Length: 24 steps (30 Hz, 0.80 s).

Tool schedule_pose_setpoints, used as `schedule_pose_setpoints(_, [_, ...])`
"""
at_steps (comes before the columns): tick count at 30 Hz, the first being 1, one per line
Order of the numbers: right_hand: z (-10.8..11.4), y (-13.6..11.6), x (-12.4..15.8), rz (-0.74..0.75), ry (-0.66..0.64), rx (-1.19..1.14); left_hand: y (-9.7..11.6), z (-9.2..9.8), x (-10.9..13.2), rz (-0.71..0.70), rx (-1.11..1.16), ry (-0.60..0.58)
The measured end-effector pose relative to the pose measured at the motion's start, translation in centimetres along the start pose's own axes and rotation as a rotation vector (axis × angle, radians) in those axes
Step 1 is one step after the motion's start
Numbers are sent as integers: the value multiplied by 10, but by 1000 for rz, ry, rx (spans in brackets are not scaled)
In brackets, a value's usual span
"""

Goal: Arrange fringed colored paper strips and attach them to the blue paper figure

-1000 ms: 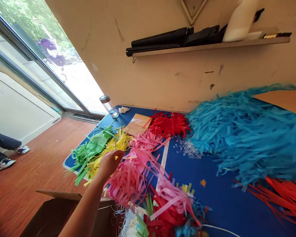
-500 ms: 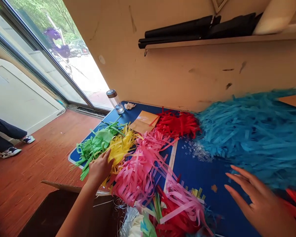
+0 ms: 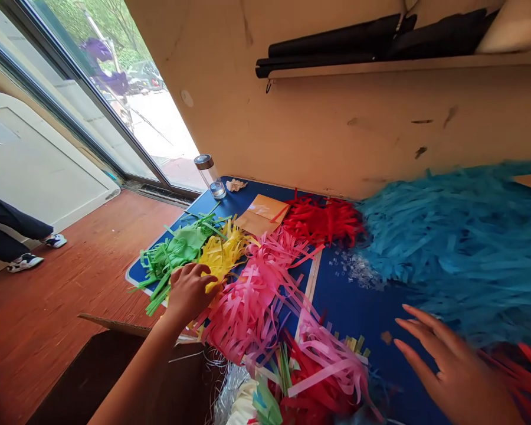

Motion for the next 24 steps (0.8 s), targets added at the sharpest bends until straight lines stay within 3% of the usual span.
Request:
schedule_pose_setpoints(4, [-11, -1, 10, 121, -69, -11, -9, -3, -5, 5, -2, -64])
schedule_pose_setpoints(10, [-12, 2, 14, 96, -68, -5, -26, -5, -6, 44, 56, -60])
schedule_pose_setpoints(14, [-11, -14, 6, 105, -96, -35, -35, -8, -10, 64, 116, -19])
schedule_pose_setpoints(19, [-8, -85, -31, 319, -143, -166, -44, -11, -15, 63, 185, 30])
schedule_pose_setpoints(24, [-38, -194, -85, 576, -402, -377, -46, -14, -17, 90, 224, 70])
Point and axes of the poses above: each hand's wrist, its own x-axis away from the middle knuckle, its own z-axis out of the back of the hand, y = z × x, the point moved 5 cm from there along -x, towards the middle knuckle, and after that the axes turned 6 degrees about -y, right-handed, at the moved point
